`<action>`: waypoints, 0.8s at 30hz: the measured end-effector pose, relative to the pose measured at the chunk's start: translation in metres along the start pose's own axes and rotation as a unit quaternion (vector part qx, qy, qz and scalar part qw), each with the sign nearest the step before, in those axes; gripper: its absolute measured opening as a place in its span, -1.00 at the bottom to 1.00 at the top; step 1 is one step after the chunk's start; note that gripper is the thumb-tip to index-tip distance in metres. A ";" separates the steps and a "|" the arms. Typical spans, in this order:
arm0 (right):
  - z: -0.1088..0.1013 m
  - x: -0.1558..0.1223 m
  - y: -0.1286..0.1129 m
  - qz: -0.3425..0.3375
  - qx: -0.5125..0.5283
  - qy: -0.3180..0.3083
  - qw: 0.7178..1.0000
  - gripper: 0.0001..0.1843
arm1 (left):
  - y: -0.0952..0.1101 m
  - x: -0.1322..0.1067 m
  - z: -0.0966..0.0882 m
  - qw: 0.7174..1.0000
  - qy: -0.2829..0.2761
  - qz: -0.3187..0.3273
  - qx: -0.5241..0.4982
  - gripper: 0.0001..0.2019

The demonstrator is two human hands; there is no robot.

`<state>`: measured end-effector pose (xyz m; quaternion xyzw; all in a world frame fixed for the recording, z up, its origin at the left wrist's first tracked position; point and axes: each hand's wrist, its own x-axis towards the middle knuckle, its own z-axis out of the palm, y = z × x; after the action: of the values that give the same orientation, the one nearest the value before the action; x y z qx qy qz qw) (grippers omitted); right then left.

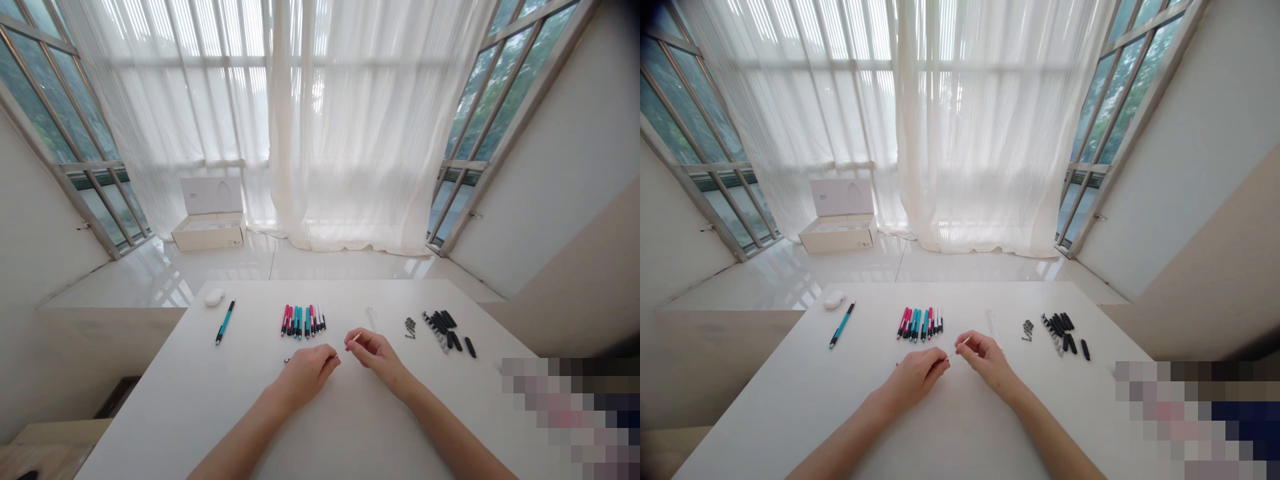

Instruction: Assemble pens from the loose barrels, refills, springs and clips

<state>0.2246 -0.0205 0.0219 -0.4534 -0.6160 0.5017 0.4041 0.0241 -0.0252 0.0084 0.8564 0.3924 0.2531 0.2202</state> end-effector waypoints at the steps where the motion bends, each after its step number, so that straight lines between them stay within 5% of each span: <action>1: 0.003 0.000 0.000 0.003 0.009 -0.013 1.000 -0.58 | 0.002 0.000 0.000 1.000 -0.003 0.000 0.000 -0.82; 4: -0.002 0.003 0.000 0.000 0.006 0.002 1.000 -0.50 | 0.005 -0.001 -0.004 1.000 0.010 0.005 -0.014 -0.83; 7: -0.025 0.006 0.003 -0.018 -0.061 0.109 0.992 -0.46 | 0.004 -0.002 -0.011 0.997 0.042 0.021 -0.065 -0.82; 12: -0.070 0.006 0.020 0.004 -0.359 0.243 0.901 -0.55 | -0.006 0.001 -0.021 0.977 0.116 -0.016 -0.177 -0.67; 17: -0.081 0.005 0.035 0.074 -0.500 0.233 0.831 -0.66 | -0.015 0.007 -0.033 0.925 0.148 -0.071 -0.342 -0.65; 24: -0.076 0.005 0.033 0.087 -0.495 0.197 0.842 -0.67 | -0.024 0.003 -0.072 0.824 0.207 -0.164 -0.501 -0.70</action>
<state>0.3012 0.0067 0.0022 -0.7338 -0.6482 0.0634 0.1933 -0.0314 0.0043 0.0512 0.4788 0.3827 0.5460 0.5711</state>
